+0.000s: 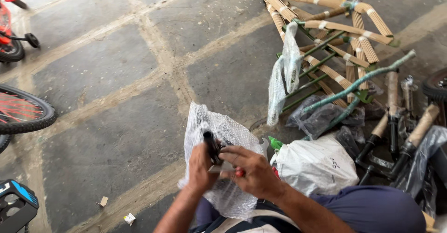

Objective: The person sits on the floor of a bicycle workshop, opens a cardboard box, unwraps a black bicycle fork/stem from bubble wrap, and uses a red-handled screwdriver to work on the part. They then gather the part and packaging and tie it into a white cloth bag.

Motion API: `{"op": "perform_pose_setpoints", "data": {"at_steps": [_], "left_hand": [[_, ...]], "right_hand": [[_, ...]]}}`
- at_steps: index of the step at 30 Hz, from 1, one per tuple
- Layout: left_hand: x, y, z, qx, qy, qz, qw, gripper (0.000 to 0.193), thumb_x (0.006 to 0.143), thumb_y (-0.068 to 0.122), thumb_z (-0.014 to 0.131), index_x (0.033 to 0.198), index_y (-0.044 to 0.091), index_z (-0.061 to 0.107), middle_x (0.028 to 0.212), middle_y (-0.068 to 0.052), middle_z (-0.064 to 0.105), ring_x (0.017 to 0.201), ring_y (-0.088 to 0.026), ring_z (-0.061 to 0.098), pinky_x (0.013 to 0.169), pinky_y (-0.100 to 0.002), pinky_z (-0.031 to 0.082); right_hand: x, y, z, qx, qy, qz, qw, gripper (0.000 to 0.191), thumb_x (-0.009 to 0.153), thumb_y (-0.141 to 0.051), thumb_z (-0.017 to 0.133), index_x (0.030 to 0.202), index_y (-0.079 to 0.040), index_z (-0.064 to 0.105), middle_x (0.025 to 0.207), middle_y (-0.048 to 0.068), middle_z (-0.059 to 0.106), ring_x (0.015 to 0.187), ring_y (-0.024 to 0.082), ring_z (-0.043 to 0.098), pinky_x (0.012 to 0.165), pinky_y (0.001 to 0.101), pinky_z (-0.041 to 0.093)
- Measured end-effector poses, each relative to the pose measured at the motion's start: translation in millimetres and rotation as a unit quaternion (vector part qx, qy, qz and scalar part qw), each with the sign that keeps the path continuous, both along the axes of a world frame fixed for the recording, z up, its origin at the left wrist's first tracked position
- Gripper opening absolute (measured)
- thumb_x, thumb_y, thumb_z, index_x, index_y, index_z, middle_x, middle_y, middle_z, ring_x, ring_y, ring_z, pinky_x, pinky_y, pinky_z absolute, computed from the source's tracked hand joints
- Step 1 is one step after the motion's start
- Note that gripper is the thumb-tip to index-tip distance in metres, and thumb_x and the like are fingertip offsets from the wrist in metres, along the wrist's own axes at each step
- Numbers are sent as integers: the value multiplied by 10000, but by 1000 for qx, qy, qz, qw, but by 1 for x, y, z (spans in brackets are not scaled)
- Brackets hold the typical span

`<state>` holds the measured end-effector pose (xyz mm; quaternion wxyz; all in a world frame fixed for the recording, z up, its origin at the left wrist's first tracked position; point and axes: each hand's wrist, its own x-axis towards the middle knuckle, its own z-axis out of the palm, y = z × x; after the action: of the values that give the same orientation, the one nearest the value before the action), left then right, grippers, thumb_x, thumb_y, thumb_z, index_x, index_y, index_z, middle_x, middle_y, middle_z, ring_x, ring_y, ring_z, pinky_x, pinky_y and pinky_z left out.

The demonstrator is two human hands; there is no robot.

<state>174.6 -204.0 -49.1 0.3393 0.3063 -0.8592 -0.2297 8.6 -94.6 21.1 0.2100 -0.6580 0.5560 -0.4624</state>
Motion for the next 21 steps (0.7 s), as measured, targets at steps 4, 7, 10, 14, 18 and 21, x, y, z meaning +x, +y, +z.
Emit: {"op": "perform_pose_setpoints", "data": {"at_steps": [4,7,10,14,18,21], "left_hand": [[8,-44,14,113,57,-186,974,368,878,151,800,1187,42,632,1080,-121,718,1005,-287,710,866,-399,564],[-9,-50,17,244,129,-162,947,384,896,151,781,1210,33,593,1086,-91,718,1006,-232,708,872,-370,579],[-34,-44,11,213,183,-86,956,629,762,208,857,1243,4,506,992,-87,688,916,-231,690,799,-361,575],[-43,-37,2,47,99,43,993,451,817,279,847,1117,21,629,832,-96,682,748,-255,674,711,-391,546],[-37,-33,-2,-24,87,-9,996,394,890,274,772,1175,29,652,976,-135,712,889,-277,702,828,-401,549],[-32,-28,-7,-89,68,-30,993,401,903,265,759,1209,31,645,1033,-132,733,998,-279,718,1003,-465,514]], "right_hand": [[-17,9,-10,7,-70,-61,996,305,905,-235,785,1123,-34,711,1095,120,733,848,169,727,717,309,587],[-29,13,-19,29,-97,-104,989,304,906,-240,787,1121,-36,718,950,74,703,708,119,632,640,275,527],[-37,10,-24,51,-106,-128,985,311,905,-265,776,1115,-41,725,910,38,691,646,91,576,600,264,502],[-40,0,-27,89,-88,-151,981,324,912,-321,786,1072,-41,749,790,63,621,626,110,516,589,289,468],[-40,-10,-34,84,-104,-144,980,341,913,-356,757,1074,-55,749,831,34,677,620,101,525,579,288,472],[-39,-11,-48,37,-95,-138,985,335,953,-352,753,1098,-50,745,867,31,688,697,86,582,634,280,499]]}}
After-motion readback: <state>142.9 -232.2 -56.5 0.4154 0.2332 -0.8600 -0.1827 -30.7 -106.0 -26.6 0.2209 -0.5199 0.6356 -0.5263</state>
